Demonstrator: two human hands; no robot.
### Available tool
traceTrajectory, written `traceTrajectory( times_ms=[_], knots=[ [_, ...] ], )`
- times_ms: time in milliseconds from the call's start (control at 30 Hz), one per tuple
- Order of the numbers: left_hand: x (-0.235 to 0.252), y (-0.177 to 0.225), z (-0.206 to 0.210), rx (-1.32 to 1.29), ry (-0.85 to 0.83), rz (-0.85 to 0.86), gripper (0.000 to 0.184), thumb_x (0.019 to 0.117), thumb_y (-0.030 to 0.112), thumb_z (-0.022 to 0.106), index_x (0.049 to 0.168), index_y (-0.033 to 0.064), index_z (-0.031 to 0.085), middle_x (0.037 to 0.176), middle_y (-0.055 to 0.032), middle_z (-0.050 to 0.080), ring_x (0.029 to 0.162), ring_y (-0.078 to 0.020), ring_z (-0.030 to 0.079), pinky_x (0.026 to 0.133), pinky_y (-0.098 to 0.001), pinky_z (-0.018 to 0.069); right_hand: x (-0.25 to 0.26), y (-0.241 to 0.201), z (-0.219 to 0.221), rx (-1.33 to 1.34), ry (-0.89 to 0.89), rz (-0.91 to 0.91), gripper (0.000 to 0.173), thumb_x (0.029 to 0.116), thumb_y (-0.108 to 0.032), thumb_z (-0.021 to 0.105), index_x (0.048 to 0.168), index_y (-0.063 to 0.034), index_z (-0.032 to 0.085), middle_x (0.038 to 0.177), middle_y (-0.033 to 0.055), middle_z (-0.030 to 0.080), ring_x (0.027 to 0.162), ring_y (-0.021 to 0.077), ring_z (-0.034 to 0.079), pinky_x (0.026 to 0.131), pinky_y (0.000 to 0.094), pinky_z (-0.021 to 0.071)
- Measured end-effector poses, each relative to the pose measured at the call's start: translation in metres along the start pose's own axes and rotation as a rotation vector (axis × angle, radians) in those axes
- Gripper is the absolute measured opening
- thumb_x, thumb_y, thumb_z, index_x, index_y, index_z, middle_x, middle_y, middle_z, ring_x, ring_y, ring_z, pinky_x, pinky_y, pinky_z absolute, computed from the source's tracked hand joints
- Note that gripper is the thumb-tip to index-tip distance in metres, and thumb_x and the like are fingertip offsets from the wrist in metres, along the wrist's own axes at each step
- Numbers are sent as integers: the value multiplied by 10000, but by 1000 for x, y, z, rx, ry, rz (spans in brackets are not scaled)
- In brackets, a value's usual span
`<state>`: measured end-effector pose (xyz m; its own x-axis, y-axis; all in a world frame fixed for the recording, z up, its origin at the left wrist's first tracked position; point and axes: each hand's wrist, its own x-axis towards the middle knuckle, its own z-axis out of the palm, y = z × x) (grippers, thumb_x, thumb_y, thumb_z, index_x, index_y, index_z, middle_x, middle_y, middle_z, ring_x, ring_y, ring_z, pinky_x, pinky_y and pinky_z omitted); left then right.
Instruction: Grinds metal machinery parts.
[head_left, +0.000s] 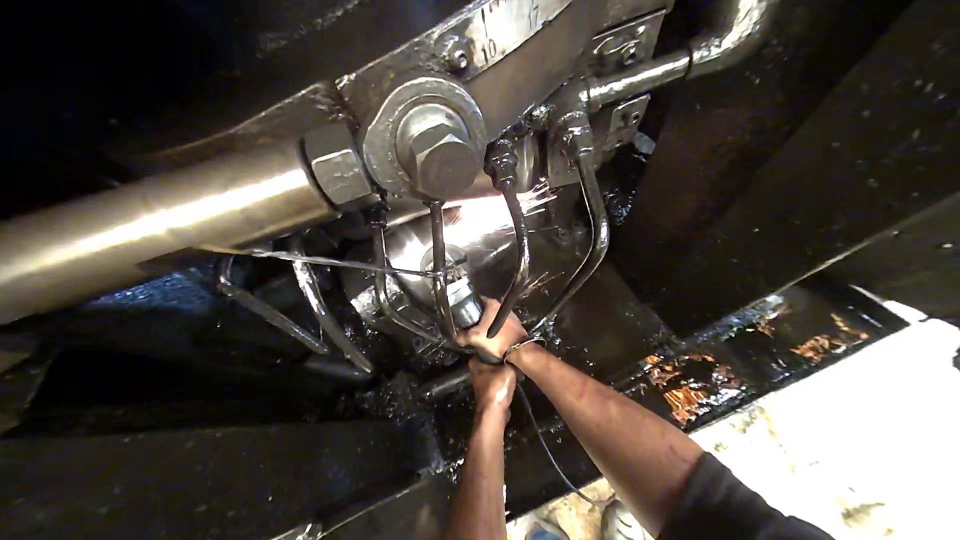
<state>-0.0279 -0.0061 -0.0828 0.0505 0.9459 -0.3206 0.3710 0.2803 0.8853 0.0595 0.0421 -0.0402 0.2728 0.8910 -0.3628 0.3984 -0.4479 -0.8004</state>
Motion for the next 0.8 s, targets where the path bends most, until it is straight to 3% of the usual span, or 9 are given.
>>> traceTrajectory(
  times_ms=[333,700,800],
  knots=[
    [2,-2,3,35,-31,-13,554,791,149,845,1259,3,587,1124,-149,683,1046,-211,667,925,-409,570,6,8,-2,11,23,15,771,588,-589,851,1242,-217,685,1081,62,746,1022,253,719,882,583,586],
    [1,3,3,29,-21,-9,491,769,145,855,1177,12,616,1014,-126,698,938,-194,686,829,-397,591,9,9,0,5,36,4,740,571,-597,850,1203,-242,699,1048,38,751,990,240,725,855,590,594],
    [1,2,3,37,-34,-8,498,779,129,840,1207,14,611,1072,-137,691,1000,-210,673,882,-415,577,6,7,-4,11,30,8,711,578,-585,857,1177,-234,705,1045,43,749,989,244,722,850,587,591]
  ],
)
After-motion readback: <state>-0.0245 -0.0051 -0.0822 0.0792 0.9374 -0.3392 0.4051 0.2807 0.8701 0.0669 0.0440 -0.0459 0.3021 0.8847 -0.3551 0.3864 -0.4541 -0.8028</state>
